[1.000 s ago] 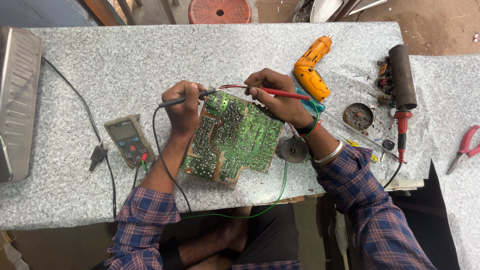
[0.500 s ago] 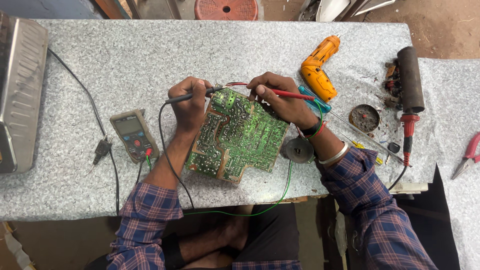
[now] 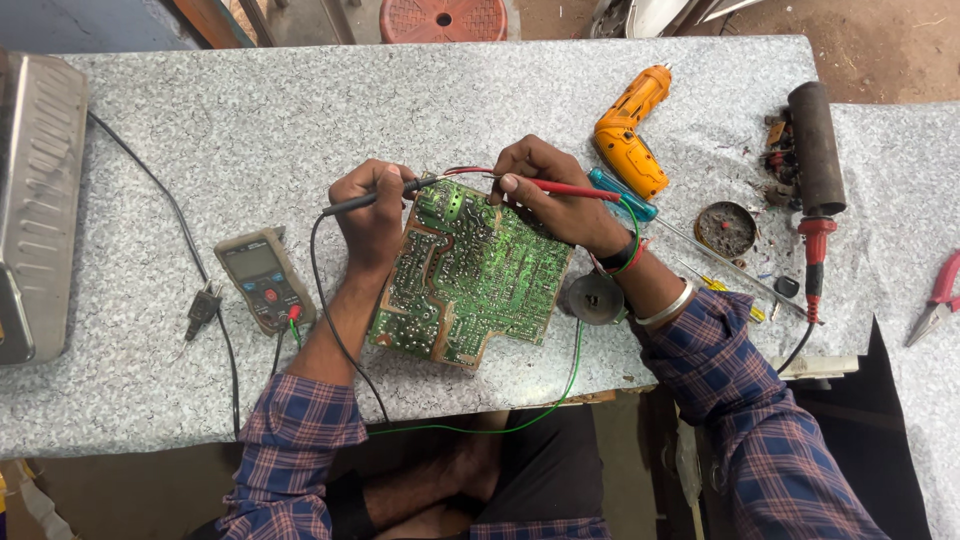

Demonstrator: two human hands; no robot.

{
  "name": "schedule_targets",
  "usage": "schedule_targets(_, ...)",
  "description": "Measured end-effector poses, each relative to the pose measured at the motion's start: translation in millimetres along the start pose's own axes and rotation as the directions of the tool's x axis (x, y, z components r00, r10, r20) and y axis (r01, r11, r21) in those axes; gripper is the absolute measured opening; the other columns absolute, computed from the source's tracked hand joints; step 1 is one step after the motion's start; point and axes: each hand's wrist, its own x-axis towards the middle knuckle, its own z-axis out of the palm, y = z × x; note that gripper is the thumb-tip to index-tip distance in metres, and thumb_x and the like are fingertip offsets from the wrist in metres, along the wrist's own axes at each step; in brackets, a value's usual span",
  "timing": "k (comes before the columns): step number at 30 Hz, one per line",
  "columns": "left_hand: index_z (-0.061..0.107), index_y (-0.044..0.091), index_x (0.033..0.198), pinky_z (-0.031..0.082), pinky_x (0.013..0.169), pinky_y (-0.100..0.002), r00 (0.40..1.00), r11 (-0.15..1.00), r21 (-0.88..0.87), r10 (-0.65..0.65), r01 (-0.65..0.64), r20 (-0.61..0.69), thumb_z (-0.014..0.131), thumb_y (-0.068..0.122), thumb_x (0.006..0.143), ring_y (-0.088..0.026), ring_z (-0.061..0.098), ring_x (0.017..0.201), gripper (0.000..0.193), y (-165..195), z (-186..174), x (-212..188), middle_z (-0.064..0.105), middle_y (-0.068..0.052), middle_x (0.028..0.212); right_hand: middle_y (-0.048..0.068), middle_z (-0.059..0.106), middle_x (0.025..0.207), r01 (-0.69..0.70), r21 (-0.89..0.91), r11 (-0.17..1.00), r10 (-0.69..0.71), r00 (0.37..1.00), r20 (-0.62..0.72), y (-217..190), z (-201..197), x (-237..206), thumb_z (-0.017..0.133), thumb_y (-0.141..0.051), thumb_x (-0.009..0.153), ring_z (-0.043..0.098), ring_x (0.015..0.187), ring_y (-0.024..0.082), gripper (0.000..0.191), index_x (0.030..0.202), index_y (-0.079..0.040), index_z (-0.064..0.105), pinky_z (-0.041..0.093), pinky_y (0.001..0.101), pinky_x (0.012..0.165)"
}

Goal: The person tests a green circuit board using multimeter probes and a handheld yellow device. They repeatedly touch the probes to various points on the board and briefly apply the yellow device to the surface.

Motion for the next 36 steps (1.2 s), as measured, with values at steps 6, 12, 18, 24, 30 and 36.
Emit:
schedule_targets(6, 0.071, -0.005, 0.083, 0.044, 0.056, -0.029, 0.999, 0.999, -0.004, -0.035, 0.035, -0.006, 0.057, 0.021, 0.102, -0.009, 0.057, 0.06, 0.035, 0.3, 2.5, -1.4, 0.065, -0.005, 0.067, 0.005, 0.072, 0.1, 0.001, -0.018, 1.0, -0.001, 1.0, 0.003, -0.6, -1.1, -2.6, 0.062, -0.024, 0.107, 0.067, 0.092, 0.007, 0.025, 0.116, -0.001, 0.057, 0.052, 0.0226, 0.078)
schedule_targets(12, 0.071, -0.005, 0.083, 0.047, 0.059, -0.029, 1.0, 1.0, -0.006, 0.006, -0.006, -0.006, 0.057, 0.022, 0.102, -0.01, 0.059, 0.064, 0.036, 0.0, -1.8, -4.6, 0.067, -0.006, 0.07, 0.005, 0.07, 0.1, 0.029, 0.014, 0.999, -0.029, 0.999, 0.039, -0.5, 2.4, -3.5, 0.061, -0.022, 0.108, 0.067, 0.095, 0.008, 0.022, 0.112, -0.002, 0.054, 0.054, 0.0232, 0.08)
schedule_targets(18, 0.071, -0.005, 0.083, 0.048, 0.059, -0.028, 1.0, 1.0, -0.011, 0.002, -0.002, -0.001, 0.057, 0.024, 0.103, -0.01, 0.061, 0.064, 0.038, -3.0, -4.5, -2.5, 0.068, -0.006, 0.07, 0.006, 0.069, 0.098, 0.015, 0.021, 1.0, -0.016, 0.999, 0.04, 3.8, 4.1, -1.7, 0.062, -0.02, 0.109, 0.063, 0.091, 0.006, 0.02, 0.11, -0.003, 0.051, 0.049, 0.0222, 0.075)
schedule_targets(24, 0.071, -0.005, 0.084, 0.048, 0.058, -0.028, 1.0, 1.0, -0.007, 0.016, -0.016, -0.002, 0.057, 0.025, 0.103, -0.01, 0.062, 0.064, 0.037, -4.3, -4.4, -3.1, 0.068, -0.006, 0.071, 0.003, 0.063, 0.098, 0.042, 0.047, 0.998, -0.044, 0.998, 0.041, 5.3, 3.6, -1.8, 0.062, -0.019, 0.109, 0.067, 0.098, 0.008, 0.021, 0.109, -0.003, 0.049, 0.052, 0.0233, 0.081)
schedule_targets(30, 0.071, -0.005, 0.084, 0.046, 0.058, -0.028, 1.0, 1.0, -0.008, -0.008, 0.008, 0.012, 0.058, 0.025, 0.104, -0.01, 0.059, 0.063, 0.038, -7.5, -3.1, -0.2, 0.067, -0.006, 0.069, 0.003, 0.065, 0.1, 0.02, 0.059, 0.998, -0.023, 0.999, 0.045, 7.8, 1.2, -0.4, 0.062, -0.019, 0.108, 0.067, 0.099, 0.008, 0.02, 0.11, -0.003, 0.049, 0.052, 0.0226, 0.08)
schedule_targets(36, 0.07, -0.004, 0.083, 0.048, 0.06, -0.029, 1.0, 0.999, -0.031, 0.016, -0.016, 0.016, 0.058, 0.024, 0.104, -0.01, 0.061, 0.065, 0.038, -7.3, -2.6, -0.3, 0.067, -0.006, 0.07, 0.004, 0.068, 0.1, 0.011, 0.032, 0.999, -0.013, 0.999, 0.044, 7.4, 0.1, -0.3, 0.062, -0.02, 0.109, 0.063, 0.093, 0.006, 0.021, 0.111, -0.003, 0.05, 0.05, 0.0222, 0.078)
